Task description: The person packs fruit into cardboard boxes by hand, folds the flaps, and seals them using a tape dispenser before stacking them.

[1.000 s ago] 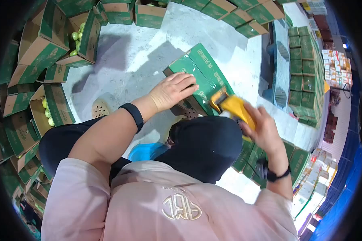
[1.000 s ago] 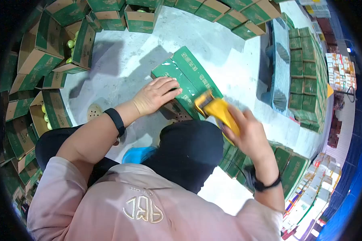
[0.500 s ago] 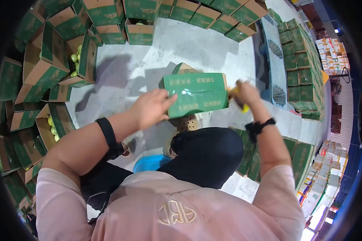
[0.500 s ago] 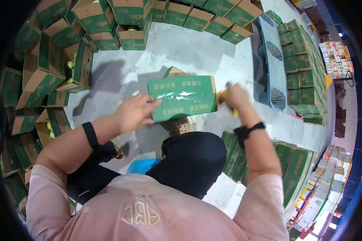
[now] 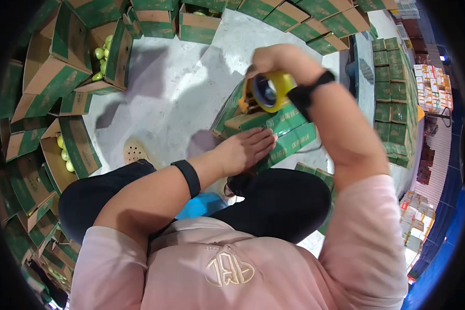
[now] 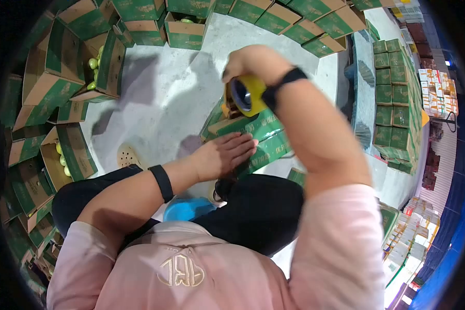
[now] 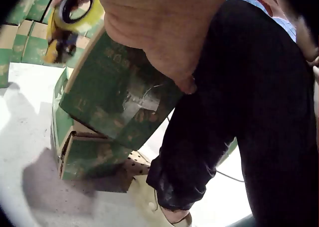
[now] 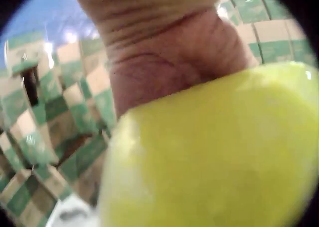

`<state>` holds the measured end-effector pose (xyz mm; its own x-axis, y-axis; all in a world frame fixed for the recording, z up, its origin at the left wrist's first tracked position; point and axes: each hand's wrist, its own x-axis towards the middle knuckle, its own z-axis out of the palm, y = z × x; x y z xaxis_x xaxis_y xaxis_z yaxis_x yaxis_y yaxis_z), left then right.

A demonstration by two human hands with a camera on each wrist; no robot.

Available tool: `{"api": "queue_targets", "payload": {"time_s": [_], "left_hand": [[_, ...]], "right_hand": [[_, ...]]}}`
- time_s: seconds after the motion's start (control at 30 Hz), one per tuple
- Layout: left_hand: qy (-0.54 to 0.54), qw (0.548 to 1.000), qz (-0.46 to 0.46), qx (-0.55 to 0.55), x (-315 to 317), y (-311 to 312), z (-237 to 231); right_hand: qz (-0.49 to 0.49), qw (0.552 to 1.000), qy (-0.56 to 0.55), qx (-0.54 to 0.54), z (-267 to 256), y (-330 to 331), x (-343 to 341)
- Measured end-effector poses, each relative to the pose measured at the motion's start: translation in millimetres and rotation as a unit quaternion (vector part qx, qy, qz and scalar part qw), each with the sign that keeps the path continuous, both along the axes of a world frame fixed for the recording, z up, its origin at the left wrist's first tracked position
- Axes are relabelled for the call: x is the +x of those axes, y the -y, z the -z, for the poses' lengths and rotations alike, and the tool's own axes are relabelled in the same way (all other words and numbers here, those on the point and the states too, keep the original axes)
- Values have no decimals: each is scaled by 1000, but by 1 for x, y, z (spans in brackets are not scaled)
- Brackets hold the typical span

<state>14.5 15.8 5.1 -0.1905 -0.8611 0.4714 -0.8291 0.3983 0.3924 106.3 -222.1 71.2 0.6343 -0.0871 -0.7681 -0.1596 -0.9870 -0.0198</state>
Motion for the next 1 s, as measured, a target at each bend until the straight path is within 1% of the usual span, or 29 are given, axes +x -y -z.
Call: {"api": "queue_targets", "payload": {"time_s": [0.03,0.1,0.13,0.17,0.2,0.23,0.3,0.37,0.43,0.47,0.53,0.57,0.6,0.63,0.67,0.7,0.73,0.77,0.8,0.83,0.87,0.9,0.93,0.97,1.0], "left_hand": [[0,1000,1,-2,4,0,2],[-6,1000,13,-10,8,3,6],[20,1000,15,5,12,4,0],[-21,996,27,78,15,-1,-14],[-31,995,35,88,20,-2,-13],[-42,993,46,99,22,-3,-9],[-19,992,43,115,20,-4,-11],[-7,992,47,115,19,-2,-15],[-16,993,41,111,21,-6,-16],[-22,992,41,121,21,-8,-21],[-16,992,-18,124,9,-8,-22],[-14,991,-50,123,3,-7,-22],[-30,991,-87,100,-3,-7,-22],[-36,983,-161,83,-9,-9,-20],[-45,970,-232,64,-15,-11,-15],[-55,952,-296,48,-22,-12,-7],[-162,930,-327,51,-28,-12,9],[-266,895,-353,59,-31,-12,23],[-400,844,-333,133,-31,-11,26],[-518,769,-310,210,-34,-11,27],[-547,742,-292,256,-36,-10,10],[-572,711,-277,300,-33,-8,-19],[-596,677,-266,340,-31,-5,-37],[-594,691,-238,337,-28,-1,-37],[-592,702,-210,335,-20,3,-36]], "right_hand": [[-25,1000,-3,-12,-40,-2,-14],[-37,992,94,70,-106,7,-67],[131,986,107,16,-152,-24,-102],[-69,983,150,74,-159,-13,-153],[139,980,130,64,-171,-43,-193],[210,969,126,12,-169,-69,-233],[280,955,98,4,-117,-98,-298],[323,908,268,4,-55,-123,-316],[394,885,248,-25,-13,-126,-313],[408,871,268,-50,0,-123,-324],[435,840,306,-104,17,-114,-350],[548,756,352,-66,22,-104,-372],[648,653,391,-25,24,-91,-400],[731,535,424,16,13,-88,-409],[754,379,497,200,2,-87,-420],[728,198,543,368,-18,-97,-422],[707,96,520,471,-7,-88,-430],[693,93,510,501,-22,-90,-412],[705,168,498,476,-21,-81,-402],[659,307,485,486,-18,-61,-391],[634,349,516,458,1,-43,-371],[620,395,515,441,3,-30,-351],[597,434,530,417,8,-19,-334],[604,462,513,398,21,-8,-321],[640,440,493,391,22,-8,-314]]}}
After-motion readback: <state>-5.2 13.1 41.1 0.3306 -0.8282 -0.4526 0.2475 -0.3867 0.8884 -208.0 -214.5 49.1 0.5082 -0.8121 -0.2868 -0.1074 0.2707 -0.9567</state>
